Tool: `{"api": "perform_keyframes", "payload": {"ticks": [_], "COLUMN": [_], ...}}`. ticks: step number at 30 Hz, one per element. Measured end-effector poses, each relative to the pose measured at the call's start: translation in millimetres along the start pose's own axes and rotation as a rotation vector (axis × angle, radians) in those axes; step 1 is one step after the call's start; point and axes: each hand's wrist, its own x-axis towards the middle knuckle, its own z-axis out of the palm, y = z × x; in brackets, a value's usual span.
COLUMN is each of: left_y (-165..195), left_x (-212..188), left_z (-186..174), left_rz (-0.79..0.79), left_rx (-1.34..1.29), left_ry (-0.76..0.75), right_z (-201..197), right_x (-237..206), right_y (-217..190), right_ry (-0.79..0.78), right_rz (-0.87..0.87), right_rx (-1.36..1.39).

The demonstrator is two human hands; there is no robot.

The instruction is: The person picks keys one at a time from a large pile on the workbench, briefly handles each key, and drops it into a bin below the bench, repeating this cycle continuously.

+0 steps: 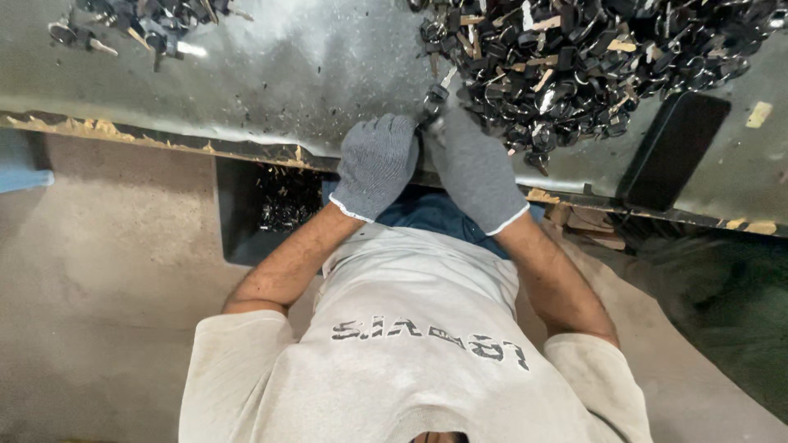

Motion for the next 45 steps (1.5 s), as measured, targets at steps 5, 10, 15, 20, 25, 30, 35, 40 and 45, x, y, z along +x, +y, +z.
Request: {"api": "perform_keyframes", "payload": {"ticks": [5, 10, 15, 20, 25, 30, 35, 40, 45], "left_y": [-3, -2, 0, -3, -13, -11, -22, -22, -33], "left_x": [2, -7, -13, -4, 12, 63, 77, 32, 51], "left_z": [-6, 1, 7, 0, -34, -24, 6, 1, -20], "left_rz": [-0.035, -0.006, 0.013, 0.019, -0.148, -0.194, -0.015, -0.076, 0.108], "left_rx": [-0.119, -0.074, -0.057, -0.075, -0.124, -0.231, -0.035, -0.158, -0.189], "left_ry": [0.020, -0.011, -0.041, -0.060, 0.200, 0.346, 0.237, 0.033, 0.102], "right_z": [16, 16, 8, 11, 12, 16, 18, 17, 19], "right_x": [-22, -14, -4, -8, -11, -11, -18, -23, -20], "right_y": [-3, -7, -1, 3, 6, 7, 9, 11, 8], "right_ry": [0.030, 0.158, -0.158, -0.019, 0.009, 0.005, 0.084, 0.050, 0.030], "right_rz": [-0.060, -0.187, -0.105, -0.069, -0.114, -0.088, -0.152, -0.088, -0.126], "right_rx": [-0.197, -0.402, -0.121, -0.314, -0.228, -0.230, -0.191, -0.214, -0.264]}}
